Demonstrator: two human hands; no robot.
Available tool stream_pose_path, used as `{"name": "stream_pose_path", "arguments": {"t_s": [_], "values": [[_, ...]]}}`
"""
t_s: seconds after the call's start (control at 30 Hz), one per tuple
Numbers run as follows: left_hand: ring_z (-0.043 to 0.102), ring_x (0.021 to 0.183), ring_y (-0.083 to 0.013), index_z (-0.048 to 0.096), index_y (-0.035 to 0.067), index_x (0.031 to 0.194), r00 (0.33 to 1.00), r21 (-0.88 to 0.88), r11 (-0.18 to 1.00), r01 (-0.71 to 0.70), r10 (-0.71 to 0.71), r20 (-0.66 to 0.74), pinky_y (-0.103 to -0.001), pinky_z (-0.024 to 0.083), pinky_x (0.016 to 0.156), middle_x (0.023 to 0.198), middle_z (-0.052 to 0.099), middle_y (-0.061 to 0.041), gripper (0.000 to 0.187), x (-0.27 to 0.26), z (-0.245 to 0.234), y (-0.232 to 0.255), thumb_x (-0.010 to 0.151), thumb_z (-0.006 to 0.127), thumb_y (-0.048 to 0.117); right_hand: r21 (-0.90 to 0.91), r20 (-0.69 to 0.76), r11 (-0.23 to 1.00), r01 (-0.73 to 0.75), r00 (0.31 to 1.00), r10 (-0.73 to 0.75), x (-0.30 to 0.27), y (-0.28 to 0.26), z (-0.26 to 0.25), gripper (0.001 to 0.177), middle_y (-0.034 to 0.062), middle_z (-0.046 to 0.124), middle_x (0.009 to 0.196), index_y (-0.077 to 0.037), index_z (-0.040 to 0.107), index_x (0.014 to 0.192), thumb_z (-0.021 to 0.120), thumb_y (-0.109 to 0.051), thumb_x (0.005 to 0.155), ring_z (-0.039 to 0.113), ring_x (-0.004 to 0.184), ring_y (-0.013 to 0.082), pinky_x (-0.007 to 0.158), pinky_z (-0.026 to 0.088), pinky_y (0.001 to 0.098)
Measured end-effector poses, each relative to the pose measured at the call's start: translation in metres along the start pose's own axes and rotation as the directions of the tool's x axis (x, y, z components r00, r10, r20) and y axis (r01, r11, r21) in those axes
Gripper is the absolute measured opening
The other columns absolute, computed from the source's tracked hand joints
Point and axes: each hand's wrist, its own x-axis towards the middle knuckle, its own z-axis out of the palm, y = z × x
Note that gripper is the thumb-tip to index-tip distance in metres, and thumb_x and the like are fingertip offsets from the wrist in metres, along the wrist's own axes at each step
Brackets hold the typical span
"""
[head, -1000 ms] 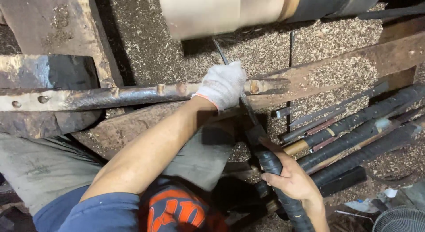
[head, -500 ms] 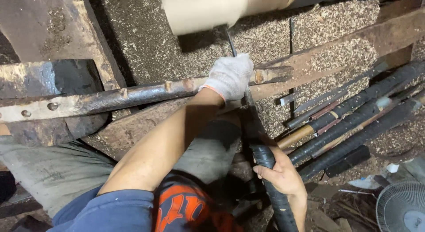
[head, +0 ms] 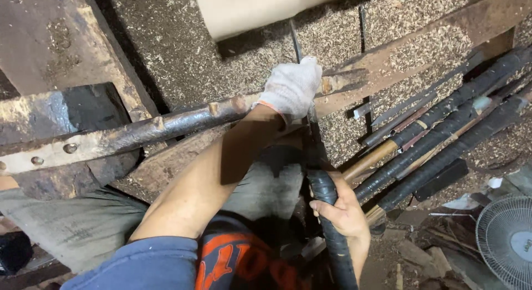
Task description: The person is using a file to shape a piece of wood while sitting in a workshop.
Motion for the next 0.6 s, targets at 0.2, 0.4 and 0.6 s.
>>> {"name": "stream_pose_path", "arguments": {"t_s": [0.2, 0.4, 0.6], "values": [[0.072, 0.073, -0.0393, 0.057, -0.001, 0.106, 0.992, -0.049, 0.992, 0.119, -0.117, 0.049, -0.049, 0.058, 0.064, 0.079, 0.069, -0.021, 0.014, 0.006, 0.009, 0.0, 0.099, 0.054, 0.011, -0.062, -0.016, 0.998, -0.021, 1.0, 0.02, 0.003, -0.015, -0.004, 0.067, 0.0074, 0.064, 0.092, -0.003, 0.052, 0.134, 0.074, 0.01, 0.071, 0.064, 0.064, 0.0153, 0.053, 0.054, 0.0291], [0.073, 0.082, -0.043, 0.062, -0.001, 0.102, 0.986, -0.021, 0.986, 0.165, -0.165, -0.031, -0.05, 0.058, 0.071, 0.084, 0.071, -0.024, 0.018, 0.001, 0.008, 0.004, 0.087, 0.063, 0.009, -0.242, 0.132, 0.97, -0.019, 0.99, 0.052, 0.012, -0.031, -0.048, 0.073, 0.0064, 0.062, 0.094, -0.003, 0.046, 0.143, 0.073, 0.011, 0.076, 0.063, 0.068, 0.0135, 0.057, 0.054, 0.0286], [0.072, 0.082, -0.043, 0.069, 0.0, 0.091, 0.987, 0.035, 0.988, 0.153, -0.15, -0.062, -0.049, 0.058, 0.072, 0.084, 0.07, -0.024, 0.021, -0.003, 0.0, 0.007, 0.073, 0.07, 0.01, -0.285, 0.203, 0.958, -0.017, 0.976, 0.078, 0.028, -0.041, -0.086, 0.091, 0.0046, 0.062, 0.099, -0.006, 0.035, 0.155, 0.071, 0.015, 0.074, 0.06, 0.074, 0.0099, 0.062, 0.053, 0.0263]]}}
